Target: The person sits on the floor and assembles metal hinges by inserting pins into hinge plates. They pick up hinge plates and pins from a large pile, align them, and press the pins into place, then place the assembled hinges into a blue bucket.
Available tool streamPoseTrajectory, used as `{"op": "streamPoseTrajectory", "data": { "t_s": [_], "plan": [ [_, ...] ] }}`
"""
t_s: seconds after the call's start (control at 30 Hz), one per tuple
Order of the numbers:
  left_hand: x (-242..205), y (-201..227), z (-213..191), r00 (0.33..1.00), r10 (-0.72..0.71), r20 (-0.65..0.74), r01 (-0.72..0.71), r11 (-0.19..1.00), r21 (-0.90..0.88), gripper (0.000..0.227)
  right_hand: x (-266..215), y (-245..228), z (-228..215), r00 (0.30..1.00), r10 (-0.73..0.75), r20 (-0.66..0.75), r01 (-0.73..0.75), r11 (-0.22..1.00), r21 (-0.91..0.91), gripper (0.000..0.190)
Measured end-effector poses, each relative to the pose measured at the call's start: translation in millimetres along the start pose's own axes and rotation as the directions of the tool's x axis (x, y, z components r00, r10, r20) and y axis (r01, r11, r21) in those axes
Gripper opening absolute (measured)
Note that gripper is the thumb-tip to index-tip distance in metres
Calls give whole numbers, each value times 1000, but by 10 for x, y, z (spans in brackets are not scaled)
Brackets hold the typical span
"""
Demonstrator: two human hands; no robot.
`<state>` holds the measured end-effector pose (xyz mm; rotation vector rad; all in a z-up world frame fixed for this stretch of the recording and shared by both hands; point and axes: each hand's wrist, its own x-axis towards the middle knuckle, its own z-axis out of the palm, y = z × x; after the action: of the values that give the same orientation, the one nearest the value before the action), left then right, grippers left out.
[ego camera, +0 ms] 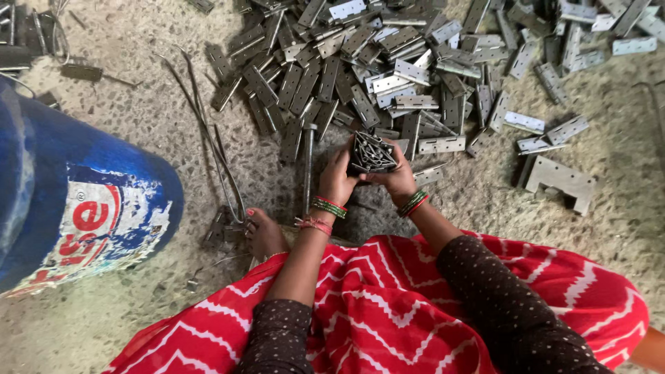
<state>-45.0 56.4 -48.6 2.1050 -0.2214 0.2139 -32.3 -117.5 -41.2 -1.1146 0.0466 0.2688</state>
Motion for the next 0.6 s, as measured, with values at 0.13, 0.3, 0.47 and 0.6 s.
{"op": "streamPoseTrajectory", "data": {
  "t_s": [0.13, 0.3, 0.47, 0.6],
  "plan": [
    [19, 10, 58, 1000, -16, -24, 17, 998, 62, 96, 57, 16, -80, 998, -49, 36, 50, 999, -5, 89],
    [-35, -106, -99, 999, 18, -30, -8, 950, 314, 85, 89, 104, -79, 997, -72, 34, 76, 985, -152, 88],
    [-187, -404, -223, 884, -443, -148, 393, 534, 749, 34, 58, 71, -57, 997, -66, 42, 74, 972, -222, 87],
    [-180, -757, -190, 870, -464, -165, 420, 525, 741, 24, 73, 52, -14, 997, -73, 17, 75, 947, -312, 85]
  ]
}}
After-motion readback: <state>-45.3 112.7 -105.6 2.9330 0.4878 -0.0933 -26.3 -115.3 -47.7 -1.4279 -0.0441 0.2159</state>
